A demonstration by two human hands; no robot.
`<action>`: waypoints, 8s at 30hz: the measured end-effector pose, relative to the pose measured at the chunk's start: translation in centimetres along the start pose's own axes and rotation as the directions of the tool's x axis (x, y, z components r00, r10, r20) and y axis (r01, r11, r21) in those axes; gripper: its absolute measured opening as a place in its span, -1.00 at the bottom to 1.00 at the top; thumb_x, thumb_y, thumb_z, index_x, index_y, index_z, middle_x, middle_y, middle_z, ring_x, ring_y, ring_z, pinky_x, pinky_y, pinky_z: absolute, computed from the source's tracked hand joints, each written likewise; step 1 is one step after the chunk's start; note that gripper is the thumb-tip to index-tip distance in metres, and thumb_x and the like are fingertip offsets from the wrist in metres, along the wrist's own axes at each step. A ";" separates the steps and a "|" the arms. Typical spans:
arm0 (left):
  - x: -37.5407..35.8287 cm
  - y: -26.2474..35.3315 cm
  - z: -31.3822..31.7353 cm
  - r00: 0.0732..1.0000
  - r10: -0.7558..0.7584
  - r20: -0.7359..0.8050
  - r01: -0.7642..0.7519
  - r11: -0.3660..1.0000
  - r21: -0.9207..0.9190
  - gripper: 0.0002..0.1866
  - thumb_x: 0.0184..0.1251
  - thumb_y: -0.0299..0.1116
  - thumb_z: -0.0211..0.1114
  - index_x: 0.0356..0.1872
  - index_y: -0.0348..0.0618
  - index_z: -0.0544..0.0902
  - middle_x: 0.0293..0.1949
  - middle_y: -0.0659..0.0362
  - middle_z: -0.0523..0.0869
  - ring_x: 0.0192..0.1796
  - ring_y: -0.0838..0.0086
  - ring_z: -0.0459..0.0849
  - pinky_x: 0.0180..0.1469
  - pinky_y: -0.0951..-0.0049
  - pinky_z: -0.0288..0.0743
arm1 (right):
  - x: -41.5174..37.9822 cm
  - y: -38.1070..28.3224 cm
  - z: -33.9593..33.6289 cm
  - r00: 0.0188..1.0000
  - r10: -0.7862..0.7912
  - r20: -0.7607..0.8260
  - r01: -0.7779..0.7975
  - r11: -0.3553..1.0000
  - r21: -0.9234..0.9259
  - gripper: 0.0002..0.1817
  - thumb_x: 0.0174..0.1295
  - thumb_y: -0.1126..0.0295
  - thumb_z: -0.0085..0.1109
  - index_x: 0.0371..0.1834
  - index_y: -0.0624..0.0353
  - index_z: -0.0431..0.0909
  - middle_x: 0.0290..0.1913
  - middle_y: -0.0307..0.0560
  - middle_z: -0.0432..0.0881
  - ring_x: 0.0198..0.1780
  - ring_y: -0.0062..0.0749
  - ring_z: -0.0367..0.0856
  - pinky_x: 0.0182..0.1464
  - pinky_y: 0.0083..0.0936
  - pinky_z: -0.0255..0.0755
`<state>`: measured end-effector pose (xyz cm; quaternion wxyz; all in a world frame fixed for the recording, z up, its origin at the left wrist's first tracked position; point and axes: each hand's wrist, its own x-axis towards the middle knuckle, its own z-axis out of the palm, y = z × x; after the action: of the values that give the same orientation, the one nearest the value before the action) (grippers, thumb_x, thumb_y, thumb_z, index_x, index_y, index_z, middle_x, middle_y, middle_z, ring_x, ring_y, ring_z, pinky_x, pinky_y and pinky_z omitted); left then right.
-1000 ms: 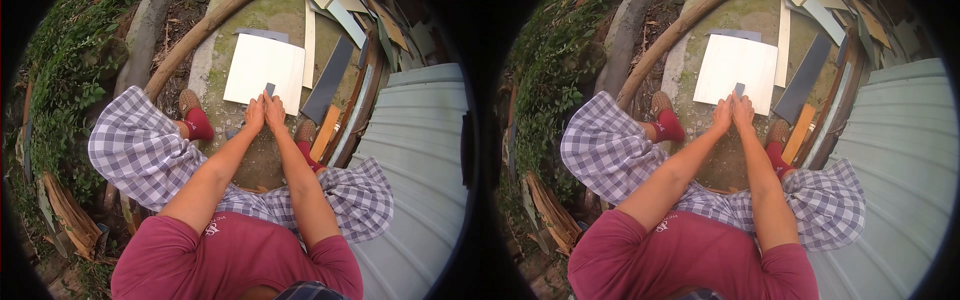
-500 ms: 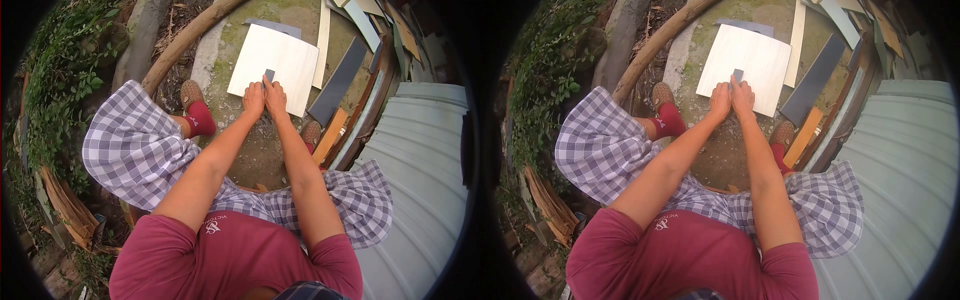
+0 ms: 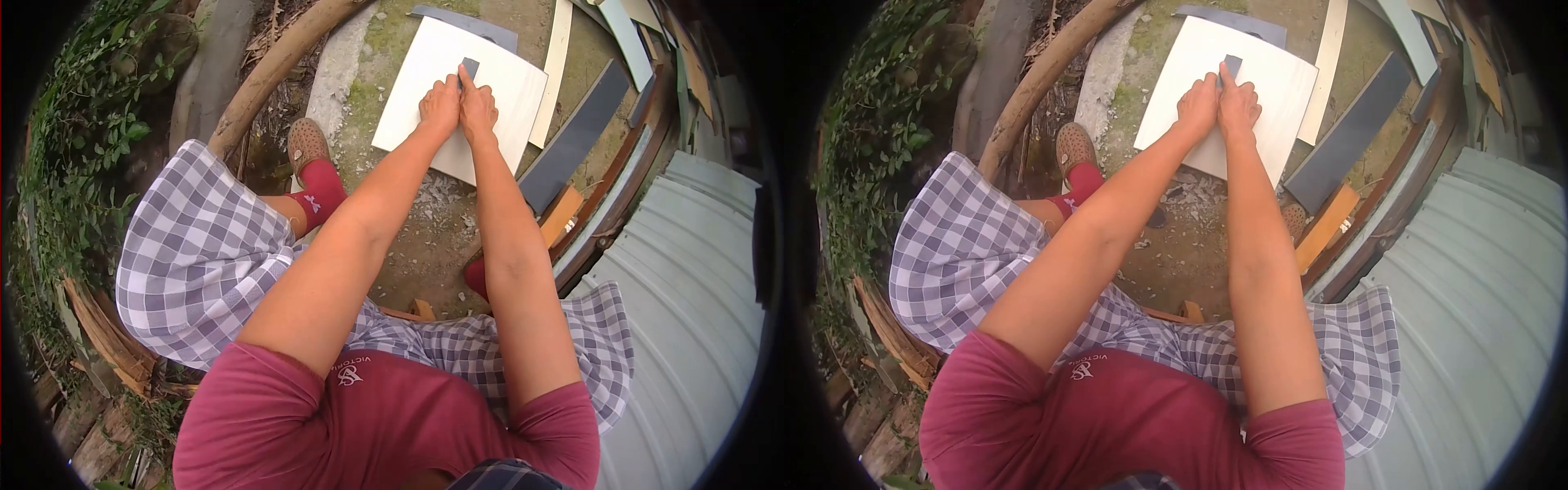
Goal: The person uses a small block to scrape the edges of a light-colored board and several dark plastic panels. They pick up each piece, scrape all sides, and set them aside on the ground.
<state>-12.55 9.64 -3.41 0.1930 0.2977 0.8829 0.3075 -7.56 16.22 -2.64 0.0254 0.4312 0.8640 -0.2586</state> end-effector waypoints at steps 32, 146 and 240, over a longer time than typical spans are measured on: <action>-0.7 0.4 0.5 0.998 0.039 0.049 -0.037 0.998 -0.042 -0.83 0.31 -0.27 0.04 -0.20 -0.13 0.41 -0.33 -0.05 0.60 -0.22 0.03 0.60 -0.21 0.08 0.43 | -1.1 0.3 -0.1 0.994 0.110 -0.014 -0.111 0.987 -0.118 -0.45 0.27 0.15 -0.08 0.36 -0.40 0.11 -0.01 0.11 0.42 0.06 -0.06 0.43 0.06 -0.10 0.20; 9.1 -2.6 -3.0 0.994 -0.034 -0.103 0.023 0.994 -0.105 -0.80 0.13 -0.25 0.26 -0.26 -0.09 0.64 0.19 -0.12 0.25 0.21 -0.05 0.24 0.23 -0.02 0.10 | 7.8 -5.2 1.2 0.976 -0.111 -0.186 0.086 0.987 -0.137 -0.50 0.22 0.27 -0.01 0.28 -0.20 0.29 -0.09 0.00 0.52 -0.02 -0.15 0.50 0.01 -0.18 0.21; -7.6 -8.1 -3.3 0.972 -0.122 -0.202 0.116 0.992 -0.045 -0.86 0.18 -0.38 0.20 -0.32 -0.24 0.55 -0.21 -0.04 0.49 -0.13 0.04 0.52 -0.11 0.15 0.41 | -7.2 -4.7 7.8 0.972 -0.220 -0.083 0.206 0.966 -0.156 -0.46 0.15 0.28 0.03 0.27 -0.13 0.30 -0.27 -0.02 0.51 -0.22 -0.17 0.53 -0.13 -0.16 0.26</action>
<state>-11.84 -1.79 -5.14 0.1244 0.2079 0.9091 0.3388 -8.02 4.97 -5.52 -0.0142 0.3452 0.9222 -0.1739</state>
